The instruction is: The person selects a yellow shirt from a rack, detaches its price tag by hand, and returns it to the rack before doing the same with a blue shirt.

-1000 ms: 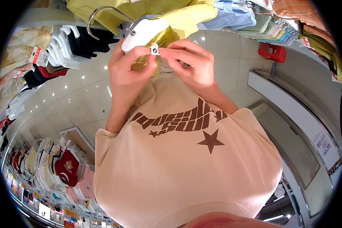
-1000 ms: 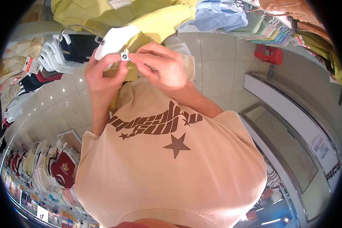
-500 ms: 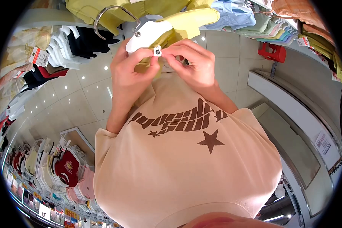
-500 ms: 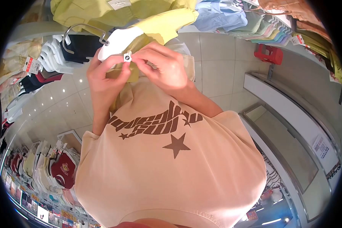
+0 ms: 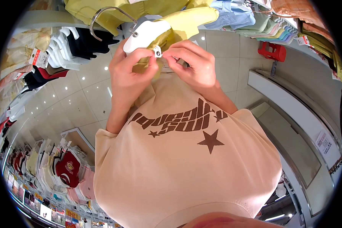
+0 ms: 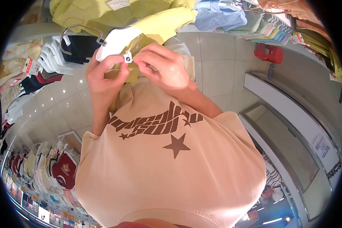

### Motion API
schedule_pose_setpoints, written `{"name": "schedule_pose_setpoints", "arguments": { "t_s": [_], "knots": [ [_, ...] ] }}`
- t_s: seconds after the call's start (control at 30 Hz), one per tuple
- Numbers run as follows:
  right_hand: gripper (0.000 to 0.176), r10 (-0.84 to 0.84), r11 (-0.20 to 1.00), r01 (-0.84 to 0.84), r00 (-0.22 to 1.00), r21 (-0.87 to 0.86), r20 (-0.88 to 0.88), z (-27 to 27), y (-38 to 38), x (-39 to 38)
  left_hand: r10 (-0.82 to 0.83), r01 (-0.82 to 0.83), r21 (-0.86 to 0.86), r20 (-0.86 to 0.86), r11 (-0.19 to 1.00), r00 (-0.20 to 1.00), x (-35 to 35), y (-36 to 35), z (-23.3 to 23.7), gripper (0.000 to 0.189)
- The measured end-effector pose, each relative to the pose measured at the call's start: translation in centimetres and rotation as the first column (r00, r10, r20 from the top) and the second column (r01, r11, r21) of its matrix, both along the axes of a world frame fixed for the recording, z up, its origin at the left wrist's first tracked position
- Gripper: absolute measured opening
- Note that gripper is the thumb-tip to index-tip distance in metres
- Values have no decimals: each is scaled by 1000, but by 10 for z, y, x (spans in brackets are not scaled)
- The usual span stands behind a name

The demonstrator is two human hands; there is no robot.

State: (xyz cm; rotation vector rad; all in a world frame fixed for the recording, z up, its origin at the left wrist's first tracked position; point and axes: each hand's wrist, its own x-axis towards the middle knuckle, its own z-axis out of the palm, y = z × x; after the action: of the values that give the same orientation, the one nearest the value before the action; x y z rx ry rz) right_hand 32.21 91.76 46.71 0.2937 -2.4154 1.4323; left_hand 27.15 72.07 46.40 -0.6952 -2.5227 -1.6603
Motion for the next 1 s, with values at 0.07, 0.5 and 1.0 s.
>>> {"name": "schedule_pose_setpoints", "arguments": {
  "t_s": [0.07, 0.5, 1.0],
  "knots": [
    [25, 1, 1000, -1, 1000, 7, 5, 1, 0, 1, 8, -8, -1, -1, 1000, 1000, 0, 0, 0, 25],
    [19, 22, 999, -22, 1000, 28, 9, 4, -1, 0, 22, -25, -42, -67, 999, 998, 4, 2, -4, 27],
    [31, 139, 986, -139, 990, 86, 5, 1, 11, -2, -42, 42, -30, -19, 999, 999, 9, 7, -2, 24]
  ]
}}
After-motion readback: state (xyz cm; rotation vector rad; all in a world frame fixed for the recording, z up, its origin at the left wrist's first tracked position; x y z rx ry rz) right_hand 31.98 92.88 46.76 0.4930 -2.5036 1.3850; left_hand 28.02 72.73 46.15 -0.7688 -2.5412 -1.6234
